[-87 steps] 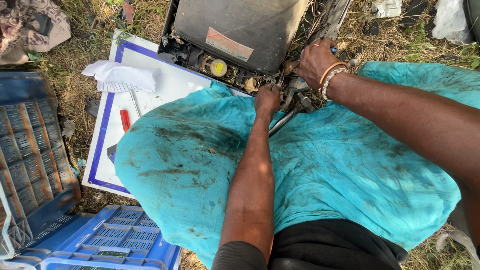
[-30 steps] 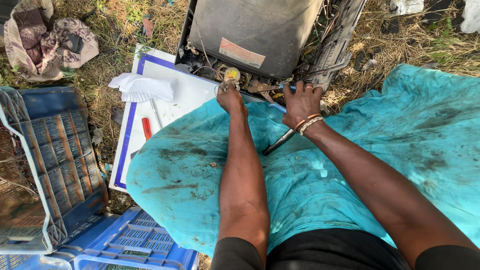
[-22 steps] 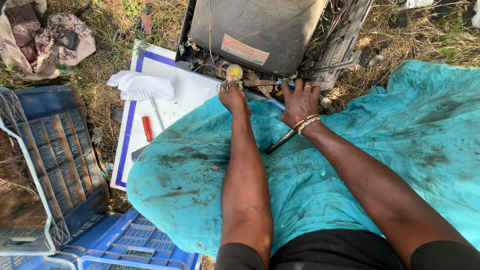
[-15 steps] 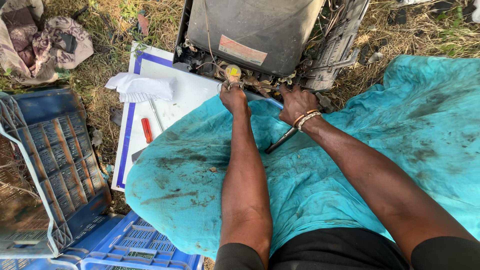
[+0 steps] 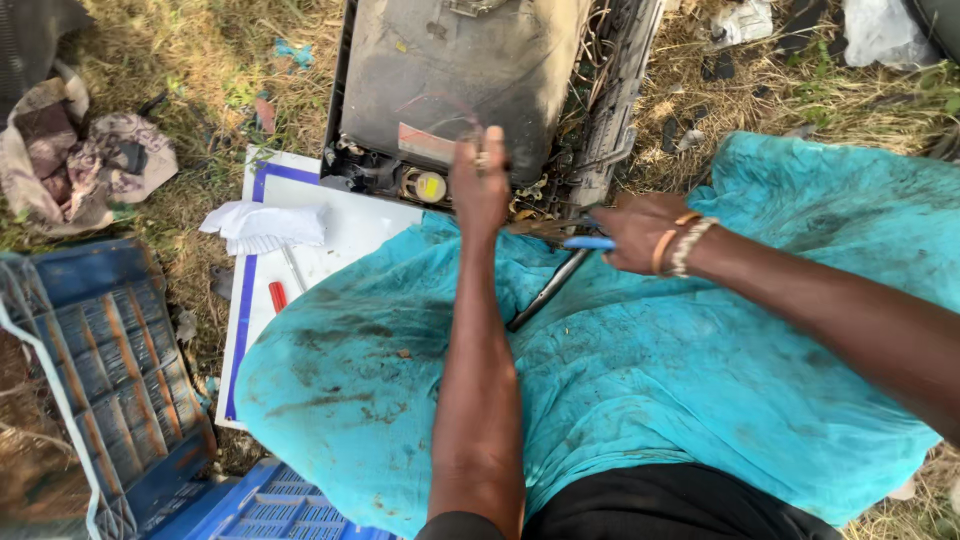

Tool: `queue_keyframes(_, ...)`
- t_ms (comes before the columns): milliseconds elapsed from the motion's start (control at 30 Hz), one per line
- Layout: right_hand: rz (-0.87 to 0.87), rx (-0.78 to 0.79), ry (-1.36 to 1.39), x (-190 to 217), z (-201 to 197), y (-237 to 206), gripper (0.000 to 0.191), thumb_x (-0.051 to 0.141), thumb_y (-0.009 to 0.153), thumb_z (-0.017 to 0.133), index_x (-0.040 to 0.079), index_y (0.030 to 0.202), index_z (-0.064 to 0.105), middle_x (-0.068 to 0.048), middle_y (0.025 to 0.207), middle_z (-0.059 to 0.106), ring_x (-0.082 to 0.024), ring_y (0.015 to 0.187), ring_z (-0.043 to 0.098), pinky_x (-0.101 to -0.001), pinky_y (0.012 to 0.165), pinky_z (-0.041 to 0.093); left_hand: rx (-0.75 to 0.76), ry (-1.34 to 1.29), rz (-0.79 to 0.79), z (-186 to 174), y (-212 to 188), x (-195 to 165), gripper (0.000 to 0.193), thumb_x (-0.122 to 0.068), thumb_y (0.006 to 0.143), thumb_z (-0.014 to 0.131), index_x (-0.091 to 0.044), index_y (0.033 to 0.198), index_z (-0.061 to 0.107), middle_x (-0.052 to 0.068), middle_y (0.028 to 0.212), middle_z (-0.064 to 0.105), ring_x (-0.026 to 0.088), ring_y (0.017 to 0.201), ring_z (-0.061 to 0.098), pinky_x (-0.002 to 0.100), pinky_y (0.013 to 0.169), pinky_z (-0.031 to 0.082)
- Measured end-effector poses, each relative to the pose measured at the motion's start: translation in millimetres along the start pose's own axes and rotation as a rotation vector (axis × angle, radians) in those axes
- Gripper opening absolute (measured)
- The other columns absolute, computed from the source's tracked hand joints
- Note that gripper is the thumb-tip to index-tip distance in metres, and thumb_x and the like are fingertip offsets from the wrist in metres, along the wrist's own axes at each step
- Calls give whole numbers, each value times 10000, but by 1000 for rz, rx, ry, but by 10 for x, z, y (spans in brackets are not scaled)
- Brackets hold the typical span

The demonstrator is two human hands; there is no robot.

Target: The person sits on a cloth on the ground and dismantles a broken CRT television, pulling wires and components from the open chassis and using pliers to cut and strip wires. They remove a circuit board from the set and place it into a blue plastic crate alongside other salvaged boards.

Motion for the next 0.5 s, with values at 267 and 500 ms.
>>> queue_keyframes(267,85,-56,-166,-525,-5,-329,691,556,871,667,283,1489,525,-150,1089,797,-370,1048,755,-505,930,598,111,484,347,-3,-274,-1649,297,-211,775,693,-144,1054,769,115,1119,738,377,1005,703,487,826,560)
queue_keyframes(500,2,-20,-171,-942,527,332,955,664,805,700,240,1612,414,-136,1149,813,-323,1092,785,-432,1001,609,-505,448,616,-2546,-968,-2732,156,-227,901,802,-139,1012,737,28,1043,735,160,864,722,322,756,583)
Point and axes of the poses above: each hand's wrist, its own y-axis towards the middle knuckle, its own z-axis out of the palm, x = y × z, the point moved 10 cm from there along y, towards the middle knuckle
